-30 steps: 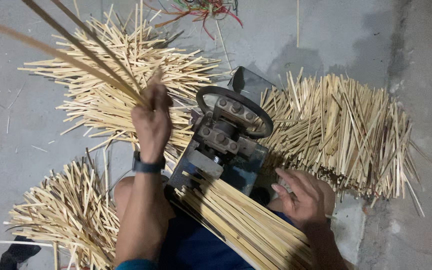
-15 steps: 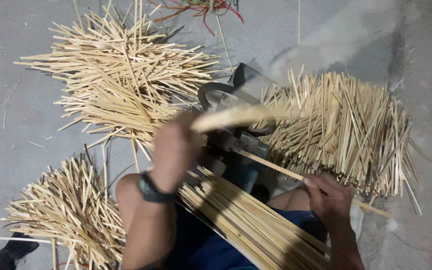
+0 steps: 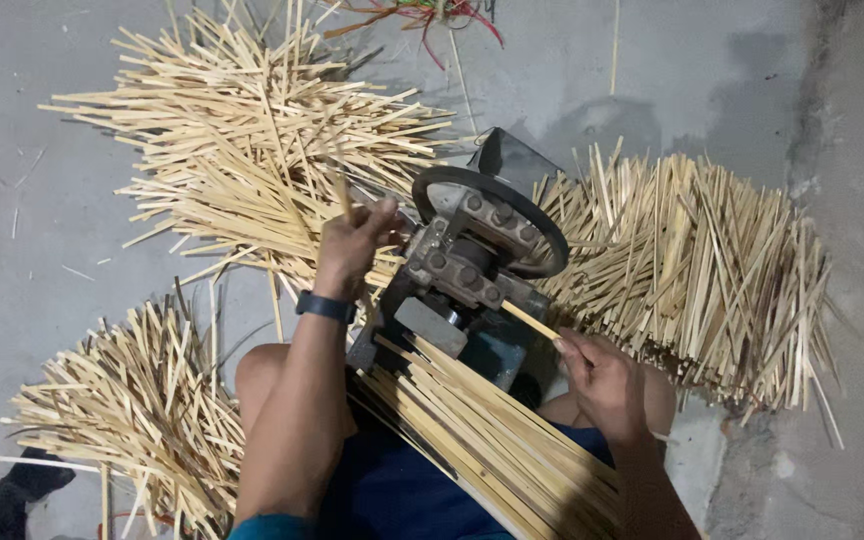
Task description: The person feeds thin bamboo sticks into a sharpening machine and gathers the processed sticks into piles on the workshop floor.
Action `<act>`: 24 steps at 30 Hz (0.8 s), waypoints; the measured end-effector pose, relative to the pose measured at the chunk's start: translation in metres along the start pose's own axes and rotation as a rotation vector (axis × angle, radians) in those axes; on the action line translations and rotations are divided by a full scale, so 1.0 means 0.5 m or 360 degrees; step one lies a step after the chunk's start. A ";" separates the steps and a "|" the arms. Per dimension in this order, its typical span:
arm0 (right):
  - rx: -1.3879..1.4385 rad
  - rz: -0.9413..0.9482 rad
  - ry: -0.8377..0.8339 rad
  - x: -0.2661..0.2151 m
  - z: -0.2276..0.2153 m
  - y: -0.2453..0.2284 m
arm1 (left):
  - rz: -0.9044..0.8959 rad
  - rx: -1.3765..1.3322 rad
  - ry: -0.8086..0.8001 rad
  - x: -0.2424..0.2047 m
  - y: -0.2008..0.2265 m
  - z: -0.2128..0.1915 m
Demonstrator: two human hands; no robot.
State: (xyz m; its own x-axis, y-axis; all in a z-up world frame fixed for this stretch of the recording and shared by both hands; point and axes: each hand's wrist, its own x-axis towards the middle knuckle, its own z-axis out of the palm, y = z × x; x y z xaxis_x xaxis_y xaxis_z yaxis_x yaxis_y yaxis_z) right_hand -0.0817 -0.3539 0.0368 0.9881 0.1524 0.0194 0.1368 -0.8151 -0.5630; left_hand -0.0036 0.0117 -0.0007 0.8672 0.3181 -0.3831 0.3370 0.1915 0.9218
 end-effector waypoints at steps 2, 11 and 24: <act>0.0078 0.0041 -0.0205 -0.019 0.001 0.015 | 0.0004 -0.0059 -0.0039 0.009 -0.012 0.017; 0.0270 0.0126 -0.0795 -0.142 0.030 0.189 | 0.0314 -0.0545 0.0216 0.005 0.034 -0.024; 0.0106 -0.0325 0.0111 -0.086 -0.082 0.190 | -0.0039 -0.0492 0.0383 -0.043 0.071 -0.095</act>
State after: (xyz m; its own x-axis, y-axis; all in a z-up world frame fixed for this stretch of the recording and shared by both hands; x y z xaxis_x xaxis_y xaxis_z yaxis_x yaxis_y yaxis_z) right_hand -0.1081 -0.4607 0.0164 0.9431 0.2699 0.1945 0.3321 -0.7321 -0.5947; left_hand -0.0276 0.0561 0.0375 0.7372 0.5113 -0.4418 0.1987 0.4609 0.8649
